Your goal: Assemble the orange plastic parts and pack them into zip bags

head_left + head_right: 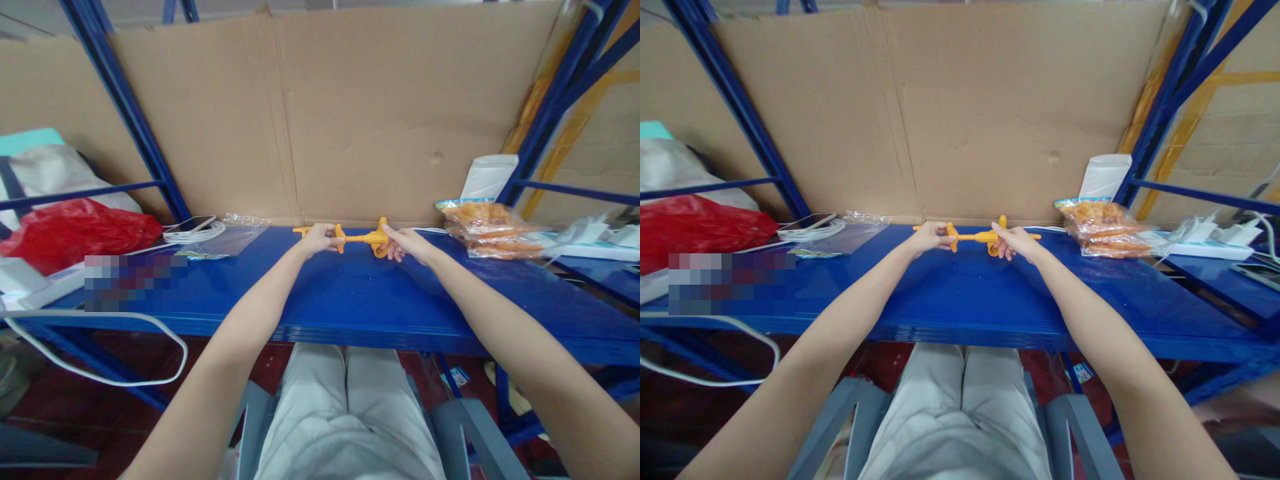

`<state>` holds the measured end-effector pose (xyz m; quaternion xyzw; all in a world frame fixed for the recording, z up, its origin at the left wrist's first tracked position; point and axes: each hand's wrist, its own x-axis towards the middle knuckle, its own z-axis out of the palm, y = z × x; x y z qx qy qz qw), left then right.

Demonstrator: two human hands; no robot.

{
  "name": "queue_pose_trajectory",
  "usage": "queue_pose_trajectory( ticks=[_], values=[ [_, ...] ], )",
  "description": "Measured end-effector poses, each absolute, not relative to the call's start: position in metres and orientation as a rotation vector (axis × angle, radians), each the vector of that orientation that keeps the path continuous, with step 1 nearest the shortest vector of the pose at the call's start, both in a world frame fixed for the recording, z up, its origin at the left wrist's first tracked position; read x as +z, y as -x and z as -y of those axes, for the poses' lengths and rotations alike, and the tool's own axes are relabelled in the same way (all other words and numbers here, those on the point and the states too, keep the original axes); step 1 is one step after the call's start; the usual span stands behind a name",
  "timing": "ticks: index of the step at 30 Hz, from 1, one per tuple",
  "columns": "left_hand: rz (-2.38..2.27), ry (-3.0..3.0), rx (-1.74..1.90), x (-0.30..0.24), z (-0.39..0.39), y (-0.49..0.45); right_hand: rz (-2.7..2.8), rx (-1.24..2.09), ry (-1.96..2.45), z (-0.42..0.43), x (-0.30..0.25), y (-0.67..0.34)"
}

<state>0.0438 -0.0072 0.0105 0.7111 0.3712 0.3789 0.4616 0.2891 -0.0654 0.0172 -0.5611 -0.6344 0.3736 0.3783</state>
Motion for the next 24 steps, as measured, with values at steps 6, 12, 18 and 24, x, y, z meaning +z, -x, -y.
queue_pose_trajectory(
  ticks=[6, 12, 18, 24],
  values=[
    [-0.883, -1.755, 0.933, 0.0069, 0.0038, -0.0424, 1.551, 0.924, 1.399, 0.0646, 0.0156, -0.2839],
    [-0.925, -1.733, 0.945, 0.0085, 0.0048, -0.042, 1.508, 1.045, 1.247, 0.0663, 0.016, -0.2867],
    [-0.947, -1.735, 0.956, 0.0091, 0.0052, -0.0415, 1.513, 1.142, 1.211, 0.0681, 0.0169, -0.29],
    [-0.884, -1.764, 0.948, 0.0081, 0.0043, -0.0424, 1.546, 1.04, 1.398, 0.0681, 0.0175, -0.2864]
  ],
)
